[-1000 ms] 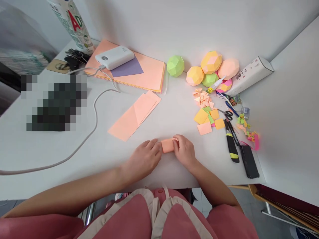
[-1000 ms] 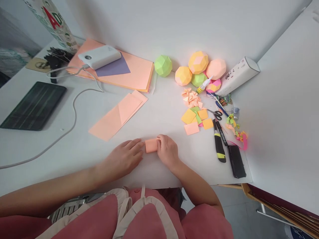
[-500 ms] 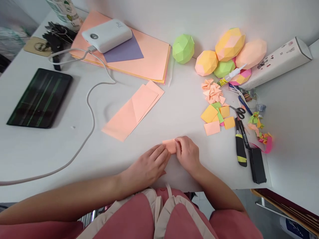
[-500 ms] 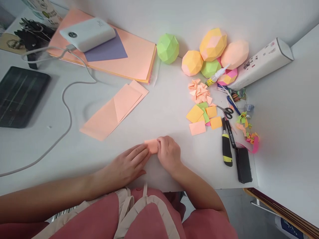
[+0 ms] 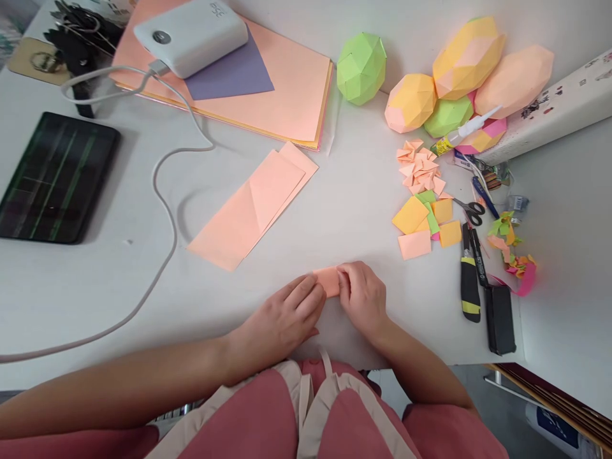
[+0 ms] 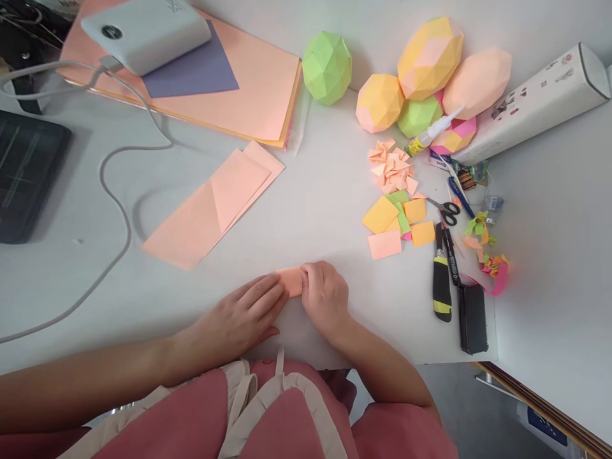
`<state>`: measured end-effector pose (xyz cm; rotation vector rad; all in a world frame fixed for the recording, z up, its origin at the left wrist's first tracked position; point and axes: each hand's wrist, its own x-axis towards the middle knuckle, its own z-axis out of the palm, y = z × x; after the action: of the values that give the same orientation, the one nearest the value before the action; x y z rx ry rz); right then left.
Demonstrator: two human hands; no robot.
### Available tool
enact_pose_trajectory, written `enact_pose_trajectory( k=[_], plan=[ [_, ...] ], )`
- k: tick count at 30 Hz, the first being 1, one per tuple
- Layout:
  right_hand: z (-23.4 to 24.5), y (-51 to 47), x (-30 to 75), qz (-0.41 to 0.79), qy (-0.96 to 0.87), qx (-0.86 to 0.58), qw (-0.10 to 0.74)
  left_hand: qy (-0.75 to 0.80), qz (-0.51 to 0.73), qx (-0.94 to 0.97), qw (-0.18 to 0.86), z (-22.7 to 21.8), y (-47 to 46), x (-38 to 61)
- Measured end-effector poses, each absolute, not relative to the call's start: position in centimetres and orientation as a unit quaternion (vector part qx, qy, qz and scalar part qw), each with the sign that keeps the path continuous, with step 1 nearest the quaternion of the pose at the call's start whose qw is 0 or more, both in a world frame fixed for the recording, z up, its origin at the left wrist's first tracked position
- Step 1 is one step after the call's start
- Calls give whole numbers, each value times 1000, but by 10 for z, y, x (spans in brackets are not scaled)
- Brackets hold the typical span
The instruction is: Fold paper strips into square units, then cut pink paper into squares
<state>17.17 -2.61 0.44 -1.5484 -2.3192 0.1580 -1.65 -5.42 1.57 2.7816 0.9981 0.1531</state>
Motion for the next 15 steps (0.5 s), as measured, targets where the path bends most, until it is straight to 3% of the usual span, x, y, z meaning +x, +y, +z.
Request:
enact_pose_trajectory(
  k=[15],
  plan=[
    [11, -31, 180, 53, -819, -520, 236, 330, 38, 938, 100, 12, -51, -19]
  ],
)
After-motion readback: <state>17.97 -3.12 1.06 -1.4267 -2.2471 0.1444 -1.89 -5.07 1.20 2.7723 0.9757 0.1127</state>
